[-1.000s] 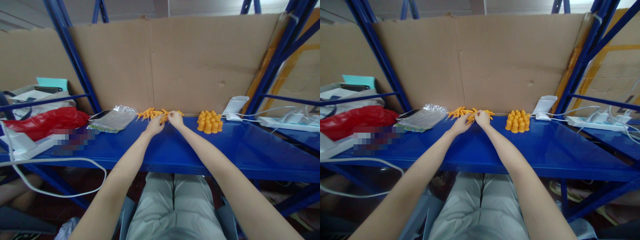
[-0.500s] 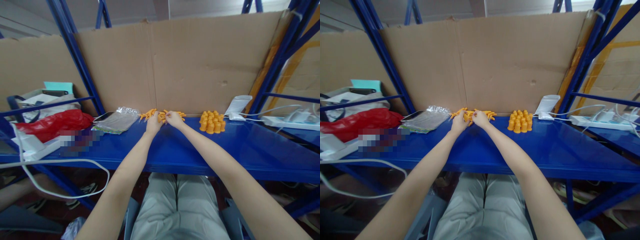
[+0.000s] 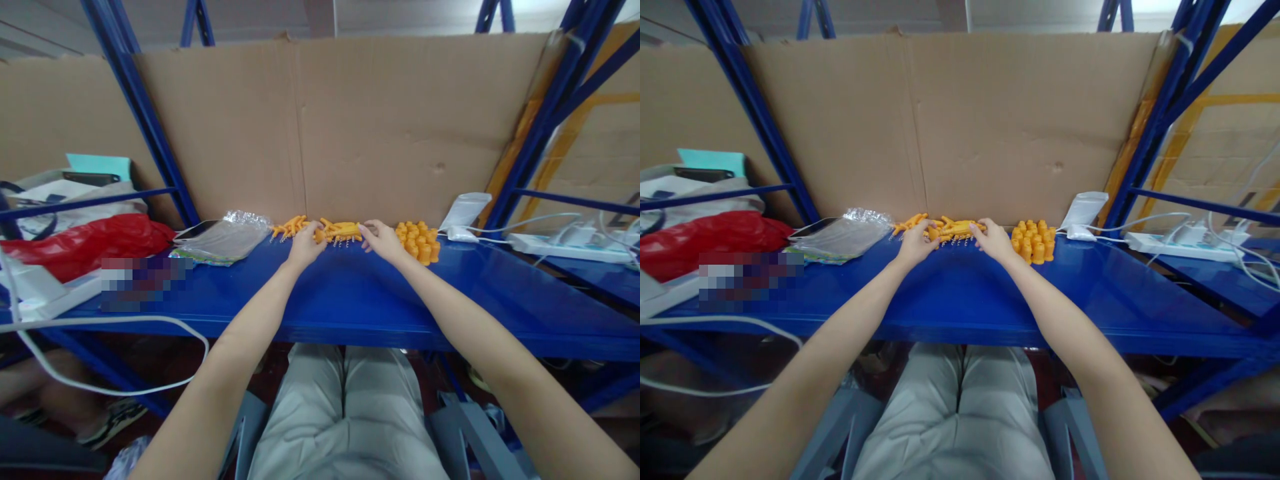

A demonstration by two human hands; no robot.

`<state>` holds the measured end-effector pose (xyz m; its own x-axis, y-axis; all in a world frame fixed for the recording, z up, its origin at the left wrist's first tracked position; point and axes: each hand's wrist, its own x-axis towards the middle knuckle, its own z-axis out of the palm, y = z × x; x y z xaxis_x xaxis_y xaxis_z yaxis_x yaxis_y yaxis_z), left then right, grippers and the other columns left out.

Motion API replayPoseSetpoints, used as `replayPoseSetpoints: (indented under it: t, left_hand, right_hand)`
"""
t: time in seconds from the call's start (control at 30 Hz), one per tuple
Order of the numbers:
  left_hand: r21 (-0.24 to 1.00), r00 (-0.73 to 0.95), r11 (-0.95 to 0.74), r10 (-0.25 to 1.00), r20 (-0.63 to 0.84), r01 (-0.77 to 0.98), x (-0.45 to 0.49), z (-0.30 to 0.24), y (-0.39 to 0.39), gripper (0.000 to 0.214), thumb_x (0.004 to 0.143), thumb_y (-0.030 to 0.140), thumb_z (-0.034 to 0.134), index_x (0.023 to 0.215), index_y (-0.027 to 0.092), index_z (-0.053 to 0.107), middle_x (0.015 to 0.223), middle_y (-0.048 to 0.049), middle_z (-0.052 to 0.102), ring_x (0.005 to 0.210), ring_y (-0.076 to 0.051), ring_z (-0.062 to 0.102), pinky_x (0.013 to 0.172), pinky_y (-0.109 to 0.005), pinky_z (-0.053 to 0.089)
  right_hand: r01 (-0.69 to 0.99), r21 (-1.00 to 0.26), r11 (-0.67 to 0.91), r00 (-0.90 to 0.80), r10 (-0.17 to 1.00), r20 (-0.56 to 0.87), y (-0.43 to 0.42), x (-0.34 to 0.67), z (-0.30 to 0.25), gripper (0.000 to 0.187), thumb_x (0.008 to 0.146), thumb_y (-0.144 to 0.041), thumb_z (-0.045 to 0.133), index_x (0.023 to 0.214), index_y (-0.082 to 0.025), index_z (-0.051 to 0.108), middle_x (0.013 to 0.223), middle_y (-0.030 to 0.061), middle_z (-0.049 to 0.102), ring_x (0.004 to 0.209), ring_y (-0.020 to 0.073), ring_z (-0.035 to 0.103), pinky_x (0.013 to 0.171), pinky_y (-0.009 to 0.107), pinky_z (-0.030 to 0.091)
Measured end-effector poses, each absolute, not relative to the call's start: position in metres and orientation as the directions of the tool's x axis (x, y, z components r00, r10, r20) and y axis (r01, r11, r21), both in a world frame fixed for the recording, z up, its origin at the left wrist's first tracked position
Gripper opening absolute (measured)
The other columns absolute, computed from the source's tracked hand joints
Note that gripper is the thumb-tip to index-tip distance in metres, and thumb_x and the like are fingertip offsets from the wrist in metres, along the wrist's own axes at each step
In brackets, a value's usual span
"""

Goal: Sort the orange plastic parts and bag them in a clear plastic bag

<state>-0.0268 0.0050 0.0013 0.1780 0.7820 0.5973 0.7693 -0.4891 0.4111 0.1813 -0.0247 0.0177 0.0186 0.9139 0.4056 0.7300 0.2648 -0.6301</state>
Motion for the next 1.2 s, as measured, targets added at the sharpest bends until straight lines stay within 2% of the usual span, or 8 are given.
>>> replayPoseSetpoints:
  t: [0.13,0.33,0.5,0.6,0.7,0.83,1.07,1.2]
  left_hand:
    - [0.43,0.189,-0.54,0.754,0.629,0.724,-0.028,0.0,0.007,0.025,0.08,0.02,0.057,0.105,0.019,0.061,0.103,-0.0032,0.072,0.084,-0.017,0.068,0.086,-0.03,0.053]
    - [0.467,0.186,-0.58,0.737,0.65,0.667,-0.029,-0.002,0.013,0.026,0.08,0.021,0.057,0.106,0.018,0.061,0.095,-0.0025,0.071,0.061,-0.013,0.06,0.068,-0.027,0.051]
    - [0.407,0.199,-0.597,0.699,0.687,0.692,-0.031,-0.003,0.014,0.025,0.079,0.019,0.058,0.104,0.019,0.063,0.088,-0.0008,0.071,0.062,-0.013,0.059,0.071,-0.027,0.05]
    - [0.362,0.201,-0.594,0.675,0.71,0.718,-0.032,-0.003,0.014,0.026,0.079,0.018,0.059,0.104,0.019,0.064,0.085,-0.0005,0.07,0.062,-0.014,0.058,0.071,-0.027,0.05]
    - [0.349,0.193,-0.583,0.671,0.716,0.734,-0.032,-0.004,0.015,0.029,0.077,0.017,0.059,0.105,0.018,0.064,0.084,-0.0007,0.07,0.065,-0.014,0.059,0.073,-0.027,0.05]
    - [0.358,0.185,-0.575,0.679,0.711,0.736,-0.031,-0.005,0.016,0.029,0.076,0.017,0.059,0.105,0.018,0.064,0.088,-0.0016,0.072,0.069,-0.015,0.062,0.076,-0.029,0.051]
    - [0.394,0.186,-0.524,0.748,0.637,0.755,-0.027,-0.004,0.015,0.034,0.077,0.022,0.06,0.11,0.017,0.065,0.073,-0.0003,0.066,0.062,-0.017,0.059,0.07,-0.03,0.049]
    - [0.427,0.174,-0.517,0.764,0.622,0.742,-0.027,-0.004,0.015,0.034,0.078,0.023,0.059,0.111,0.018,0.064,0.077,-0.0011,0.068,0.063,-0.017,0.06,0.072,-0.03,0.049]
  right_hand:
    - [0.404,-0.878,0.256,-0.044,0.964,0.26,-0.026,0.184,0.016,0.032,0.104,-0.04,0.043,0.095,-0.014,0.061,0.075,0.0039,0.072,0.049,0.0096,0.063,0.053,0.019,0.05]
    - [0.237,-0.947,0.215,-0.008,0.976,0.219,-0.035,0.176,0.024,0.036,0.1,-0.042,0.05,0.074,-0.018,0.051,0.055,-0.0046,0.058,0.037,0.0055,0.054,0.04,0.015,0.039]
    - [0.218,-0.957,0.192,-0.059,0.981,0.184,-0.032,0.179,0.02,0.03,0.098,-0.036,0.057,0.074,-0.018,0.052,0.059,-0.0027,0.06,0.045,0.007,0.058,0.049,0.017,0.05]
    - [0.241,-0.936,0.258,-0.13,0.964,0.233,-0.023,0.186,0.014,0.019,0.093,-0.03,0.065,0.081,-0.019,0.054,0.068,-0.0011,0.063,0.054,0.0086,0.061,0.056,0.021,0.055]
    - [0.321,-0.852,0.414,-0.204,0.908,0.365,-0.011,0.195,0.005,0.018,0.084,-0.025,0.071,0.091,-0.02,0.055,0.082,0.0002,0.066,0.065,0.0116,0.063,0.065,0.027,0.058]
    - [0.507,-0.587,0.631,-0.299,0.767,0.568,0.0,0.206,0.0,0.027,0.08,-0.022,0.069,0.103,-0.021,0.056,0.101,0.0045,0.067,0.085,0.0178,0.064,0.085,0.038,0.056]
    - [0.704,-0.124,0.699,-0.452,0.577,0.68,-0.012,0.211,0.013,0.03,0.082,-0.011,0.052,0.111,-0.02,0.056,0.116,0.012,0.063,0.107,0.0246,0.061,0.095,0.041,0.049]
    - [0.727,-0.103,0.679,-0.439,0.575,0.69,-0.014,0.212,0.012,0.033,0.083,-0.016,0.055,0.116,-0.019,0.055,0.121,0.0133,0.062,0.107,0.0252,0.062,0.093,0.039,0.05]
